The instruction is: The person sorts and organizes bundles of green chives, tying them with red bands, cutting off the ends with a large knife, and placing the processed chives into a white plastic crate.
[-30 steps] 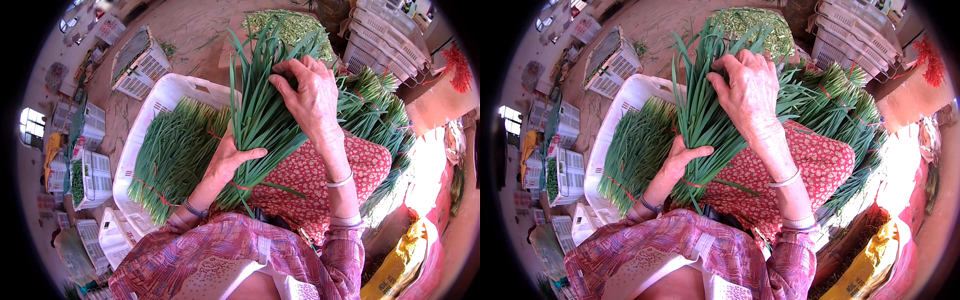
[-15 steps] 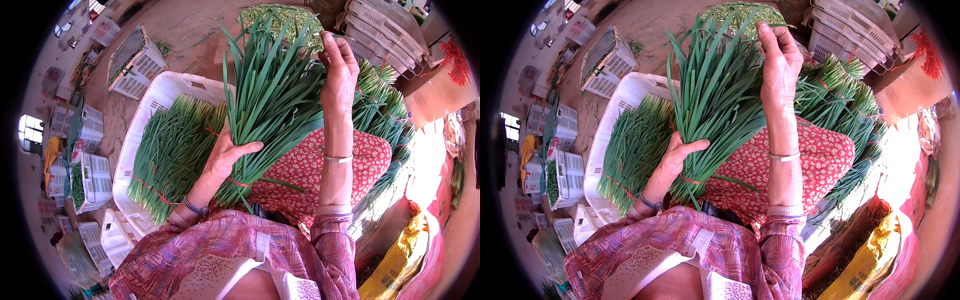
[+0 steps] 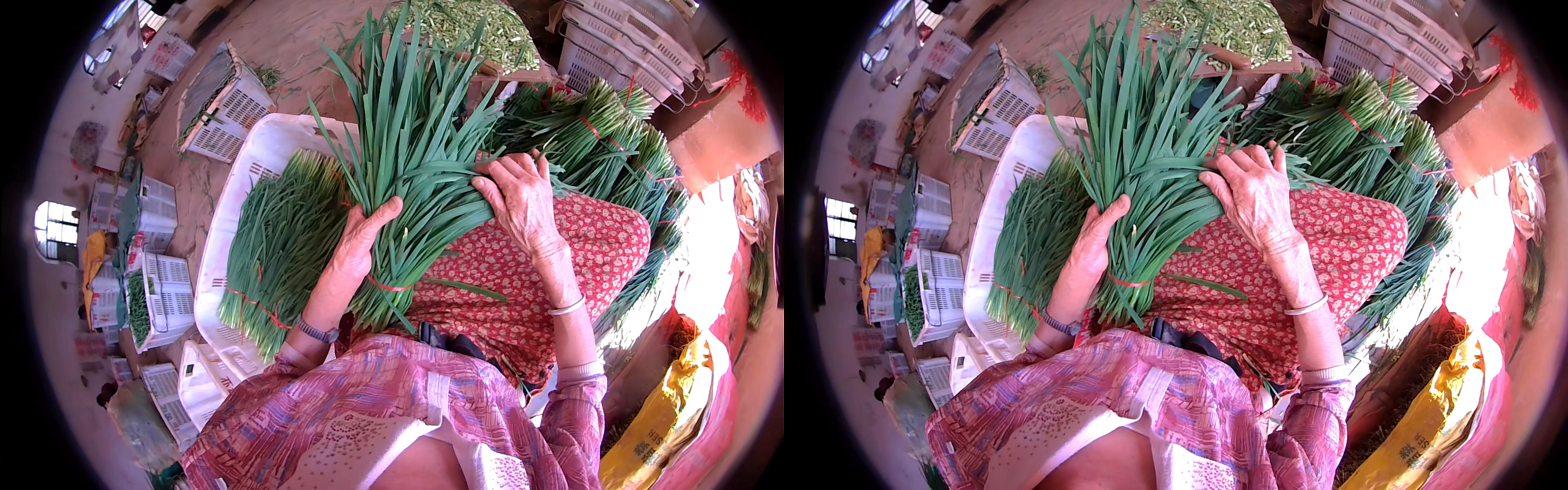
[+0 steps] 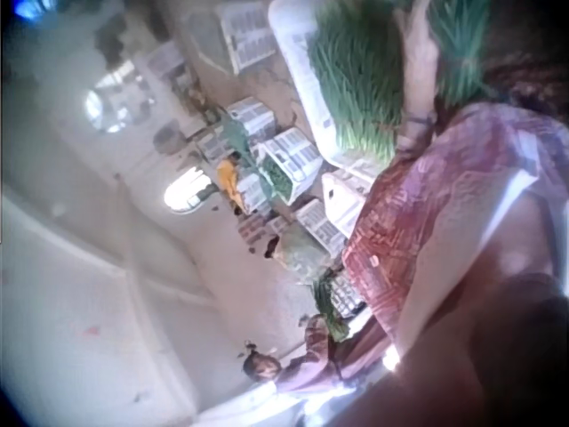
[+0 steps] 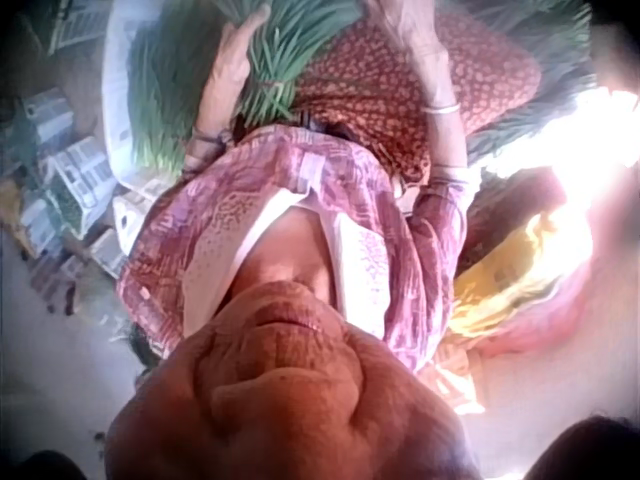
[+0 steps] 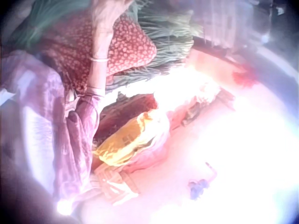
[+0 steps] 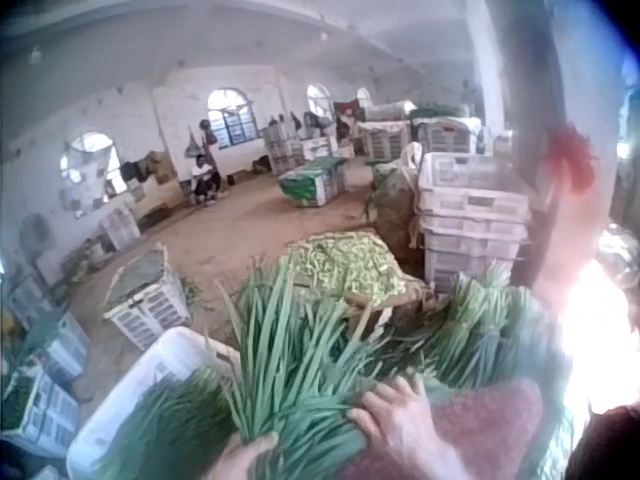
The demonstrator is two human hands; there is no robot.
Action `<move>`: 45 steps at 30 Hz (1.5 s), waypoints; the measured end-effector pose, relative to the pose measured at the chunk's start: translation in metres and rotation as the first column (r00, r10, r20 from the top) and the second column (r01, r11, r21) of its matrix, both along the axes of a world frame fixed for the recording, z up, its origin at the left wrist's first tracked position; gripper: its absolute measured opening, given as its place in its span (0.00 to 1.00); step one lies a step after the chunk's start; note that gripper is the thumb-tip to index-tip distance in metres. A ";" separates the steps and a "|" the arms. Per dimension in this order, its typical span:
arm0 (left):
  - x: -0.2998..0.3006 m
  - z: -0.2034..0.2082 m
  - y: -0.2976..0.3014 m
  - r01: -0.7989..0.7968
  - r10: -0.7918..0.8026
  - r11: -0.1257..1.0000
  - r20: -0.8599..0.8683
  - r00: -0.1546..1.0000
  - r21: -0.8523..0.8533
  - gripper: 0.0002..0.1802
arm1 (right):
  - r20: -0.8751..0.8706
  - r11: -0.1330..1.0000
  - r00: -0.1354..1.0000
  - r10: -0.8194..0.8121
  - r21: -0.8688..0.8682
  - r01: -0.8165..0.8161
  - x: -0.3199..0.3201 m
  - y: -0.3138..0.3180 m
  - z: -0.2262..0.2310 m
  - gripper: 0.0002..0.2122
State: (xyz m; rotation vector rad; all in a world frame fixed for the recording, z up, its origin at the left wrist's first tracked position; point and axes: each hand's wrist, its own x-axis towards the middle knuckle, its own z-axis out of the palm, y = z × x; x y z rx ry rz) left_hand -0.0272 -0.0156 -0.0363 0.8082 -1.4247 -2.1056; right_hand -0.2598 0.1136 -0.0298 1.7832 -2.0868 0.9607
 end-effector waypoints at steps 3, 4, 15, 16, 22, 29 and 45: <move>-0.001 0.002 0.002 -0.014 0.014 0.999 0.010 1.000 -0.045 0.29 | 0.042 0.998 0.999 -0.003 -0.065 0.006 -0.004 -0.001 0.018 0.10; 0.000 0.002 0.003 -0.007 0.008 0.998 0.020 1.000 -0.061 0.29 | 0.046 0.994 0.999 -0.011 -0.109 0.016 -0.005 -0.002 0.024 0.09; -0.007 0.012 0.015 -0.024 0.029 0.997 0.055 0.998 -0.078 0.22 | 0.286 0.977 0.958 0.011 -0.209 0.052 -0.005 -0.037 0.087 0.11; -0.008 0.013 0.016 -0.020 0.024 0.997 0.049 0.999 -0.080 0.22 | 0.334 0.984 0.942 0.029 -0.173 0.031 -0.007 -0.040 0.083 0.12; -0.008 0.013 0.018 -0.013 0.015 0.998 0.039 0.999 -0.060 0.22 | 0.546 0.998 0.837 0.024 -0.067 0.015 -0.002 -0.048 0.061 0.12; -0.011 0.012 0.017 -0.035 0.037 0.998 0.027 0.999 -0.051 0.22 | 0.773 0.942 0.612 0.169 -0.309 0.130 0.009 -0.055 0.035 0.06; -0.038 0.010 -0.050 0.238 -0.247 0.945 -0.012 0.969 -0.224 0.21 | -0.029 0.933 1.000 -0.004 -0.360 -0.007 -0.015 0.009 0.067 0.24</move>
